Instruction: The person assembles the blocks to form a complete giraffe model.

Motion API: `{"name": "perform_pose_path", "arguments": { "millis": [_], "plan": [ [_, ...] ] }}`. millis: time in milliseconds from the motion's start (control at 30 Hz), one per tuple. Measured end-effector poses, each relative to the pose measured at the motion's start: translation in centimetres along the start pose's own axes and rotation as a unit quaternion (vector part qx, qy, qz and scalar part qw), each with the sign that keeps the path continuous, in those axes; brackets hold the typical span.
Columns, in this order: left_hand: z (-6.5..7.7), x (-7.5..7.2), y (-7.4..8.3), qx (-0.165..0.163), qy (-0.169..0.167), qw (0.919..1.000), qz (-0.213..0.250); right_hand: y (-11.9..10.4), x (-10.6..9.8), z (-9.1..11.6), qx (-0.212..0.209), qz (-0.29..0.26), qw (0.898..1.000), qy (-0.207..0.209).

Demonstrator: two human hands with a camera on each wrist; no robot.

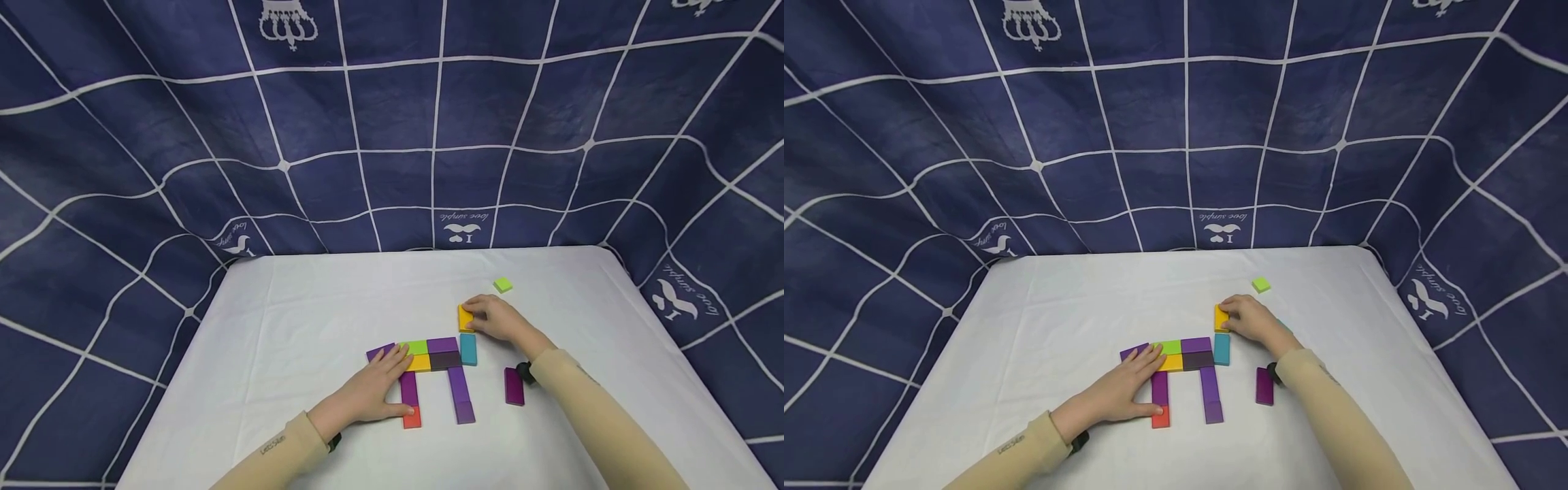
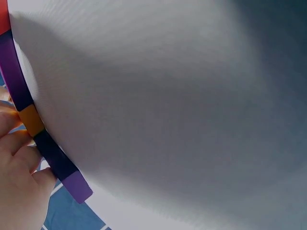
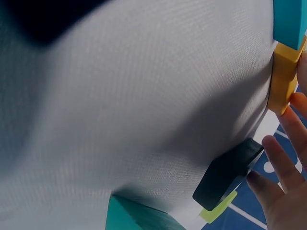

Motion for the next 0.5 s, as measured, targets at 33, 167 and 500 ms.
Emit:
{"name": "perform_pose_path", "arguments": {
  "millis": [33,167,500],
  "plan": [
    [0.03,-0.03,-0.01,0.0,0.001,1.0,0.001,-0.12,0.03,0.03,-0.003,0.0,1.0,0.001],
    [0.2,-0.05,0.04,0.0,-0.002,1.0,0.007,-0.41,0.27,0.15,-0.003,-0.005,1.0,-0.003],
    [0.3,-0.08,0.13,0.0,0.0,1.0,-0.001,-0.47,0.3,0.21,0.004,0.009,1.0,-0.005]
  ]
}}
Point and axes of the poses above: each hand's wrist, its own z-axis away from the middle knuckle, its own x-axis out of the palm, y = z × x, the point moved 7 cm from there along -z, towards the middle knuckle, and after that the axes turned 4 degrees about -y, right-handed, at the moved point
